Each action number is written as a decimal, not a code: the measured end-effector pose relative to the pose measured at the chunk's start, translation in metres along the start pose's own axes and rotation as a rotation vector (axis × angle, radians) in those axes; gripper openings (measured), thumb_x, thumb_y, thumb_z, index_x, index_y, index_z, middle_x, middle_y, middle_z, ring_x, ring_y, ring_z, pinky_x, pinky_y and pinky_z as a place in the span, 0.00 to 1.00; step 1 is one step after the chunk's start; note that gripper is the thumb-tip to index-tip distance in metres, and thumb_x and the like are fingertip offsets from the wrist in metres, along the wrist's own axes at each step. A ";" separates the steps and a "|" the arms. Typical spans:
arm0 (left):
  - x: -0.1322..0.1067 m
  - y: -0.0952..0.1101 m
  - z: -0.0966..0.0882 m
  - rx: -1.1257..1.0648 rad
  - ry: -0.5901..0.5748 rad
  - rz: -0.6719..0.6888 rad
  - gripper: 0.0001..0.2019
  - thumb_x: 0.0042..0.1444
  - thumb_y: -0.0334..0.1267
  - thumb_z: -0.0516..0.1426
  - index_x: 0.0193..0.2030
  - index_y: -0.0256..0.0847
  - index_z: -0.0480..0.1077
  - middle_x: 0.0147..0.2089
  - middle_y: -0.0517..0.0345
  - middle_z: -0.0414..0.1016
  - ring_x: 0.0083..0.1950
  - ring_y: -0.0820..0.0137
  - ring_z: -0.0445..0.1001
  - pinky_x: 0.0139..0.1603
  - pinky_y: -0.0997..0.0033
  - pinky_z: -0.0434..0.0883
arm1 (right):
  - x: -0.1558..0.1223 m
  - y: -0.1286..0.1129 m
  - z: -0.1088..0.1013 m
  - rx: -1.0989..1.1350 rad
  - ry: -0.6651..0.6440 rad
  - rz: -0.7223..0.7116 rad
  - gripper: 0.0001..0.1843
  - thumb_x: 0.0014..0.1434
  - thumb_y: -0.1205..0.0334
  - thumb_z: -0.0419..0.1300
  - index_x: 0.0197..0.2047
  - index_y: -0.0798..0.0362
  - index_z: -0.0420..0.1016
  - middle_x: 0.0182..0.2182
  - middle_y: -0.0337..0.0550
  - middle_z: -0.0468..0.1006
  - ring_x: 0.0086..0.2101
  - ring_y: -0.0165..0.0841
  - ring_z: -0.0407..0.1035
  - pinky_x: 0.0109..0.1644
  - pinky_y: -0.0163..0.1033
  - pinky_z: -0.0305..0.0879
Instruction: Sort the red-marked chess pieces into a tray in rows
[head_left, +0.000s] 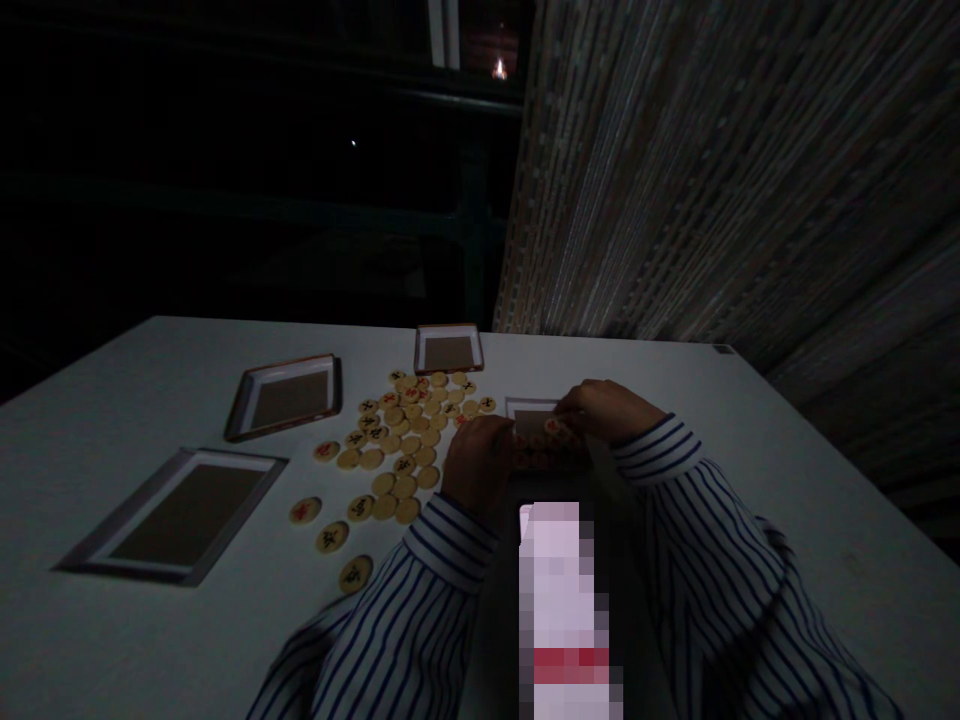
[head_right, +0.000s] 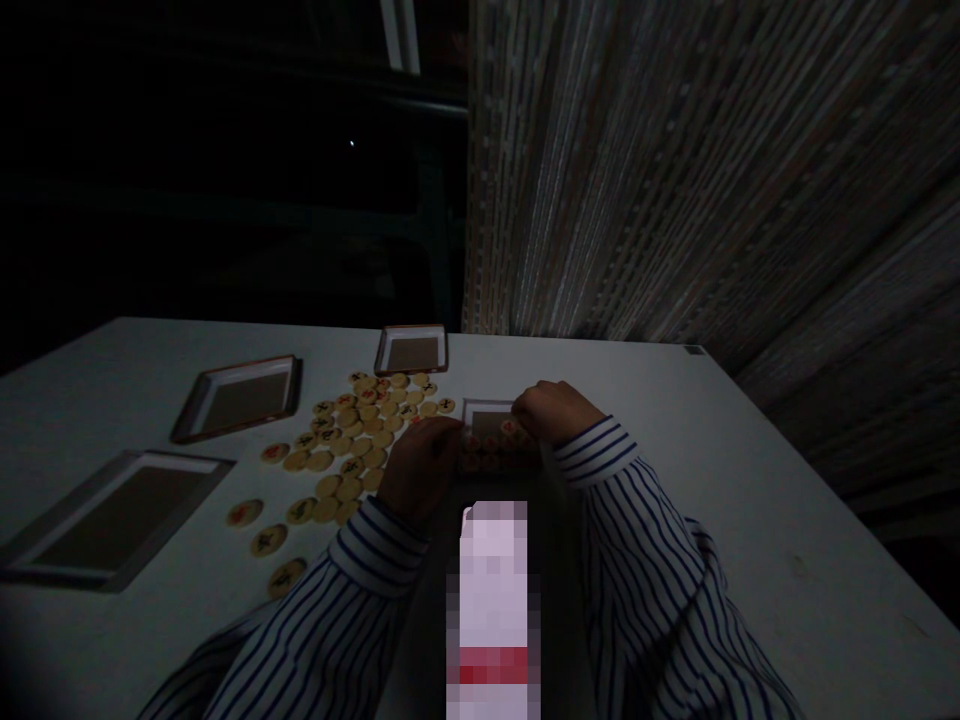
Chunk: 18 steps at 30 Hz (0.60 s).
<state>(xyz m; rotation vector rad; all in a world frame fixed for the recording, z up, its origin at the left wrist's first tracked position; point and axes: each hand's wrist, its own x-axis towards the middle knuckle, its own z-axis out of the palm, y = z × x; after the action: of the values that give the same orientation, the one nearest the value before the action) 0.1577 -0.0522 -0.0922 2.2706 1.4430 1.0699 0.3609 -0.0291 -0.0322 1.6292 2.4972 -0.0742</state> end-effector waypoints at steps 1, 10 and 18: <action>0.000 0.000 0.000 0.002 -0.005 0.001 0.09 0.53 0.30 0.52 0.38 0.37 0.72 0.39 0.53 0.77 0.42 0.66 0.73 0.46 0.63 0.70 | 0.000 0.002 0.001 0.000 0.001 0.010 0.15 0.56 0.63 0.52 0.45 0.47 0.75 0.41 0.44 0.78 0.43 0.36 0.69 0.45 0.37 0.60; 0.000 0.000 0.000 -0.010 -0.004 -0.006 0.08 0.53 0.29 0.52 0.37 0.38 0.72 0.38 0.53 0.77 0.41 0.66 0.73 0.46 0.63 0.70 | 0.000 -0.004 0.000 0.001 -0.038 0.079 0.15 0.56 0.63 0.51 0.44 0.47 0.75 0.39 0.46 0.77 0.41 0.36 0.69 0.43 0.38 0.60; 0.000 0.001 0.000 0.004 -0.012 -0.003 0.09 0.53 0.29 0.52 0.37 0.37 0.72 0.38 0.53 0.77 0.41 0.66 0.73 0.46 0.63 0.70 | 0.000 -0.004 0.000 0.001 -0.035 0.078 0.14 0.56 0.63 0.52 0.43 0.47 0.75 0.38 0.46 0.77 0.40 0.36 0.69 0.42 0.38 0.59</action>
<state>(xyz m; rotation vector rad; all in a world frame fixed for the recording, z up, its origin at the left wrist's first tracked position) 0.1584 -0.0523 -0.0917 2.2728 1.4451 1.0512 0.3569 -0.0307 -0.0328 1.7092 2.4053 -0.0934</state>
